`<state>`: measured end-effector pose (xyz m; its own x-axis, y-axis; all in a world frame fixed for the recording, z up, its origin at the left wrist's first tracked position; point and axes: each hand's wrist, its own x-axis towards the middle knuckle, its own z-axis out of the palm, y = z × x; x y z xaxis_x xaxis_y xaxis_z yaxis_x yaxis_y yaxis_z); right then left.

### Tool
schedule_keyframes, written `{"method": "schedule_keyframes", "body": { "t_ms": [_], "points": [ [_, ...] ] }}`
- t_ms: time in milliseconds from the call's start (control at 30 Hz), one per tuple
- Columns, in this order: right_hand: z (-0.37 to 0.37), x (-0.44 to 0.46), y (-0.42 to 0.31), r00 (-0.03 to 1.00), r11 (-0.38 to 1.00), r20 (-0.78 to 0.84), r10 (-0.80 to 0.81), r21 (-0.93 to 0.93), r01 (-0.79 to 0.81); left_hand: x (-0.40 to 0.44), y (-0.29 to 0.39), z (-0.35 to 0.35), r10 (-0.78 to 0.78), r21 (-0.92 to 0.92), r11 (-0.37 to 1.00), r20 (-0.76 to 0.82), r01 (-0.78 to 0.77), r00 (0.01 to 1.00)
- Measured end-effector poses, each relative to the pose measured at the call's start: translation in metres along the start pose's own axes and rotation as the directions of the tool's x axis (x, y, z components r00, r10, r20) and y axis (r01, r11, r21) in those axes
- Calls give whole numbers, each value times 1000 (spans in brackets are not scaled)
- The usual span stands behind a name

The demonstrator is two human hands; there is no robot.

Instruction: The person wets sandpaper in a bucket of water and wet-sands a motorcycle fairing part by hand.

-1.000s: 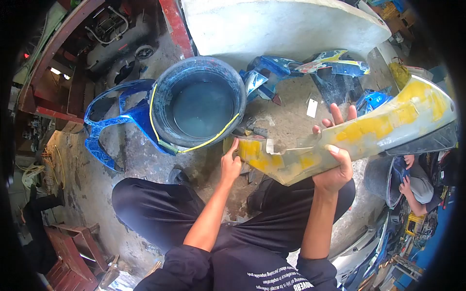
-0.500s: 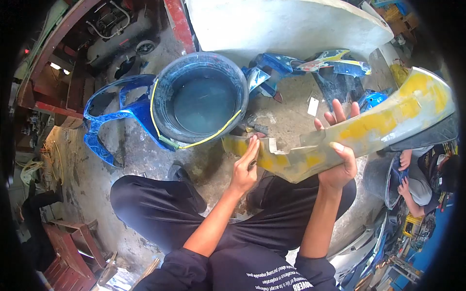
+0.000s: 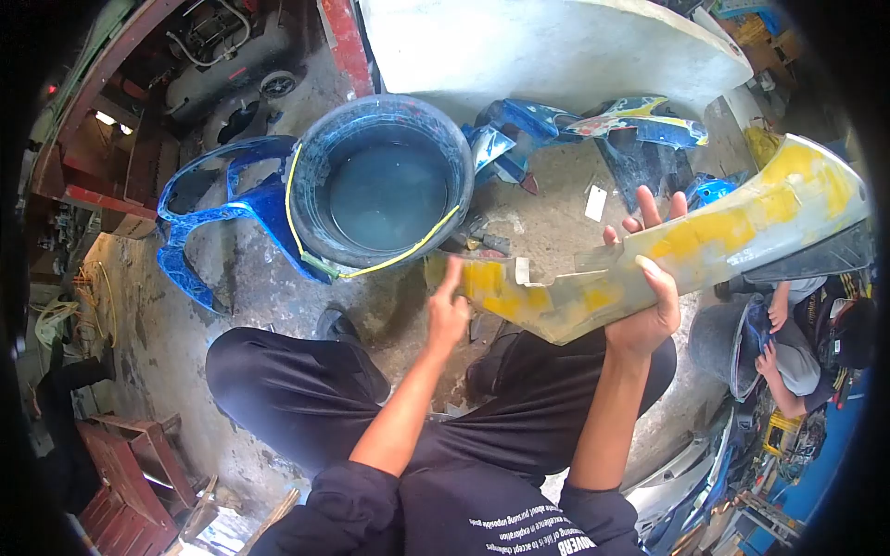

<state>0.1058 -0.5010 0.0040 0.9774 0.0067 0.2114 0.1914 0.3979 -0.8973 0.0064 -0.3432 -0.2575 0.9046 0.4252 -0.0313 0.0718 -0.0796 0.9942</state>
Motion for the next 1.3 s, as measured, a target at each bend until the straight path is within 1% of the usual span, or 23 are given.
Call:
{"method": "schedule_keyframes", "body": {
  "t_ms": [33,100,133,167,233,300,333,367,400,433,500,567,600,667,733,767,867,967,1000,1033,1133,1200,1300],
  "points": [
    [-1,-1,0,1000,1000,-11,1,0,-1,1,-5,-4,1,-1,1000,0,-1,1000],
    [0,-1,1,1000,1000,-11,4,5,-4,5,-12,-8,-173,-14,985,21,174,985],
    [0,0,1,1000,1000,-12,1,4,-1,5,2,-7,-175,-12,984,15,175,984],
    [-1,-1,2,1000,1000,-18,0,1,0,1,18,0,-5,-3,1000,50,5,999],
    [-4,-1,2,1000,1000,-24,4,-6,-5,-7,46,11,330,-10,943,131,-332,935],
    [-4,1,1,1000,1000,-22,6,-20,-6,2,42,-1,312,24,947,155,-319,937],
    [-3,1,1,1000,1000,-18,0,-8,0,8,26,-6,64,18,998,82,-65,995],
    [-3,0,0,1000,1000,-16,-3,3,3,13,9,-11,-194,-5,981,17,195,981],
    [-5,-1,0,1000,1000,-14,-2,0,2,22,4,-18,-301,-8,953,34,302,953],
    [-8,-1,1,1000,1000,12,0,22,0,20,5,-15,-301,-8,954,27,301,953],
    [-11,0,4,999,999,40,7,46,-9,9,20,1,98,17,995,11,-98,995],
    [-14,-1,3,992,1000,127,-2,31,-2,3,54,7,259,-40,966,108,-256,960],
    [-13,0,2,992,1000,127,-3,27,0,5,49,6,249,-28,969,102,-247,963],
    [-7,-1,1,1000,1000,13,3,9,-3,9,21,-1,239,-17,971,94,-238,966],
    [-8,-1,1,1000,1000,8,-1,19,1,17,-8,-9,-152,11,988,-19,153,988],
    [-8,0,2,1000,1000,1,-1,29,1,15,-9,-7,-149,11,989,-25,150,988],
    [-10,1,3,1000,1000,15,-7,24,6,-3,44,5,244,7,969,100,-246,965],
    [-10,1,2,1000,1000,-19,12,11,-12,2,32,3,217,24,975,105,-221,970],
    [-10,1,2,1000,1000,-19,8,10,-8,8,8,3,87,-3,996,34,-87,996],
    [-11,1,2,1000,1000,-30,8,21,-8,14,4,-5,-128,9,992,9,128,992],
    [-11,2,3,999,999,-33,8,39,-7,12,19,-6,-88,35,996,-1,88,996],
    [-11,0,3,999,999,-35,14,41,-12,-1,47,4,252,9,967,134,-255,958],
    [-10,0,1,1000,1000,-28,9,30,-8,5,31,-1,206,69,974,110,-215,972]
  ]
}}
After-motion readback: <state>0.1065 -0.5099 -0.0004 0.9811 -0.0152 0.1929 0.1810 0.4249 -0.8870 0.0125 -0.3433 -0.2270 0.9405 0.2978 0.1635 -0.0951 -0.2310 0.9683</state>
